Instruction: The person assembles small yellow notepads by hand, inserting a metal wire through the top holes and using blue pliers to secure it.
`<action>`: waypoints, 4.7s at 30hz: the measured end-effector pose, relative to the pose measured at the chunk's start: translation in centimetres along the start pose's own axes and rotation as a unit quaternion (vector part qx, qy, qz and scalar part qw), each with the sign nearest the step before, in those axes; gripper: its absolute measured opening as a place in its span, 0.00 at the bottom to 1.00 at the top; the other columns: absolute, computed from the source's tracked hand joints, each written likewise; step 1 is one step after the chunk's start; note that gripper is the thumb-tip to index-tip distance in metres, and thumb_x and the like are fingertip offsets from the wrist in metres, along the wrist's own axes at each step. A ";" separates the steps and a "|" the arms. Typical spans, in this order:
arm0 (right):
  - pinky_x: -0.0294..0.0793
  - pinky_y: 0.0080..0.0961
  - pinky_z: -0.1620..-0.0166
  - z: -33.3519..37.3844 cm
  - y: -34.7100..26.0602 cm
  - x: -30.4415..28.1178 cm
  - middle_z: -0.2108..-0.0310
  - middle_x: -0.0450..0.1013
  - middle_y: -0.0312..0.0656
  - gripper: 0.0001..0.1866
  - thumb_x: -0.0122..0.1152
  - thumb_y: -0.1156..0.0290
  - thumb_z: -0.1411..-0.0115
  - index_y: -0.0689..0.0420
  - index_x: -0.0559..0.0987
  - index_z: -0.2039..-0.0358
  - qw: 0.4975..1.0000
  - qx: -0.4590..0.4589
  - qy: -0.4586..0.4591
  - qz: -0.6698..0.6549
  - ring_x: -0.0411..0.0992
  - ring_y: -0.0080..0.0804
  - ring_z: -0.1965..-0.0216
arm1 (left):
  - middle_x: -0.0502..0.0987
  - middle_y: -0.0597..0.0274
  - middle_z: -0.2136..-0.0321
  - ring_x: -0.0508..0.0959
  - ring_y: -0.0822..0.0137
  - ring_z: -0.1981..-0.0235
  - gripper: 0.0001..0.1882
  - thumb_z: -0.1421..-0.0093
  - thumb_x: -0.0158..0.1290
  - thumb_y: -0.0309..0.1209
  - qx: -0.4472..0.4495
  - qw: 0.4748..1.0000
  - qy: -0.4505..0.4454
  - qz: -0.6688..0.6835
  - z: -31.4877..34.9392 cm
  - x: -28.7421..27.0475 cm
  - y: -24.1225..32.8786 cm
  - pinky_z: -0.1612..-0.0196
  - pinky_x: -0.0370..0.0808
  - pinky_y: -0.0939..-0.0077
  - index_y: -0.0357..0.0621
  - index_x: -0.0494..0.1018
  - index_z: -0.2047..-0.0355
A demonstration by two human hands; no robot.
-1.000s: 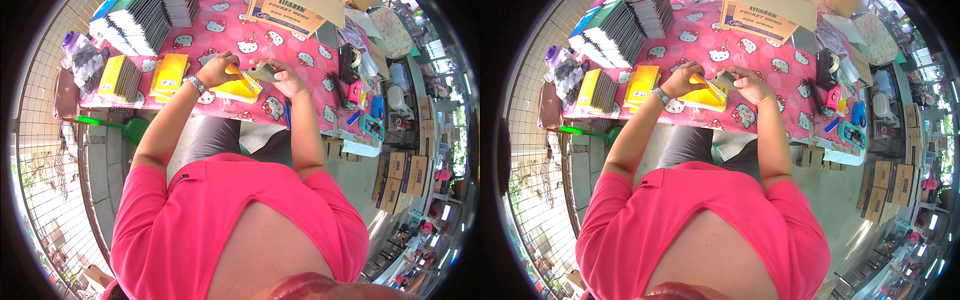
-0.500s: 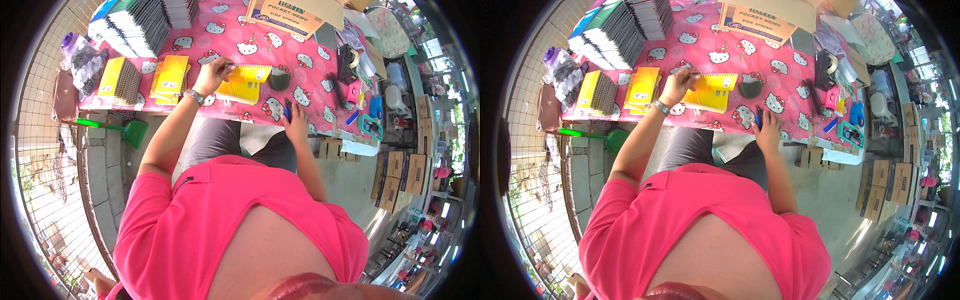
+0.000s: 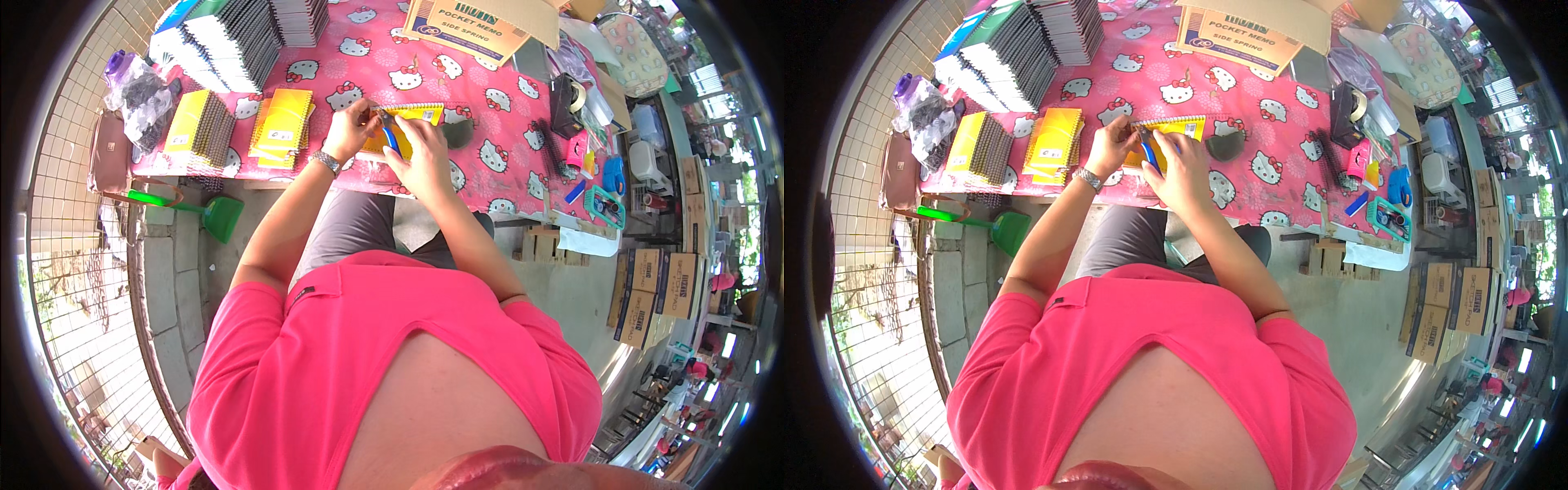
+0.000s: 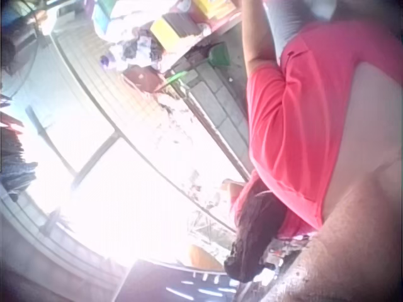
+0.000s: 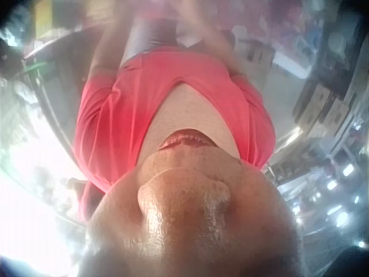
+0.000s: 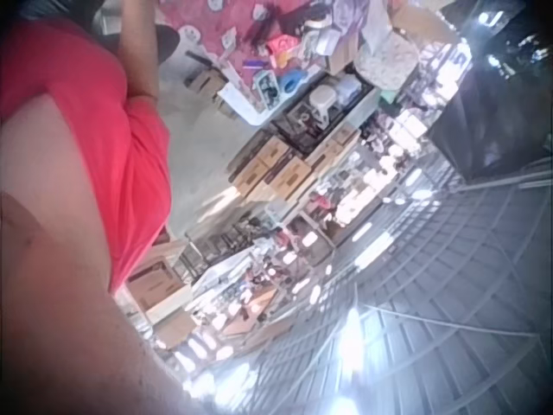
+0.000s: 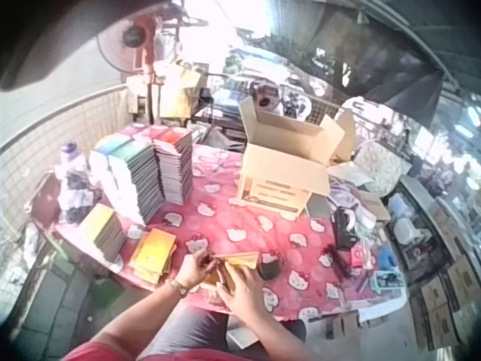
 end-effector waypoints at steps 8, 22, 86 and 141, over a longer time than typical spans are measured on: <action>0.74 0.30 0.60 2.2 3.6 4.6 0.61 0.74 0.45 0.24 0.64 0.61 0.43 0.60 0.75 0.49 0.856 0.328 -0.136 -0.377 0.74 0.35 0.63 | 0.81 0.56 0.72 0.82 0.72 0.73 0.09 0.41 0.54 0.21 0.015 0.999 0.048 0.016 0.5 0.4 -1.1 0.68 0.79 0.78 0.35 0.75 0.59; 0.71 0.42 0.53 10.5 14.6 -3.7 0.62 0.74 0.50 0.23 0.71 0.62 0.50 0.57 0.76 0.55 0.988 0.154 -0.030 0.009 0.73 0.50 0.59 | 0.80 0.57 0.67 0.80 0.58 0.65 0.18 0.47 0.61 0.42 -0.180 0.853 0.334 -0.358 7.0 -19.3 -6.4 0.61 0.76 0.65 0.51 0.79 0.58; 0.72 0.29 0.64 1.0 7.8 -3.0 0.67 0.74 0.40 0.10 0.63 0.75 0.42 0.58 0.80 0.58 0.992 0.036 0.002 -0.123 0.72 0.36 0.69 | 0.80 0.63 0.68 0.78 0.62 0.61 0.13 0.43 0.57 0.40 0.284 0.865 -0.077 -0.406 0.6 5.2 5.1 0.48 0.66 0.60 0.49 0.74 0.61; 0.67 0.27 0.46 0.8 9.4 -3.3 0.48 0.71 0.36 0.25 0.61 0.74 0.47 0.55 0.76 0.45 0.583 0.239 -0.203 -0.749 0.68 0.27 0.48 | 0.74 0.61 0.63 0.70 0.55 0.55 0.18 0.51 0.65 0.41 0.280 0.877 -0.102 -0.377 1.0 5.5 5.3 0.52 0.62 0.54 0.47 0.74 0.65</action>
Point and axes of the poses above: each hand's wrist, its own z-axis away from the middle knuckle, its own x-axis out of the palm, y = z × x, the point moved 5 cm from there along -z, towards the middle knuckle
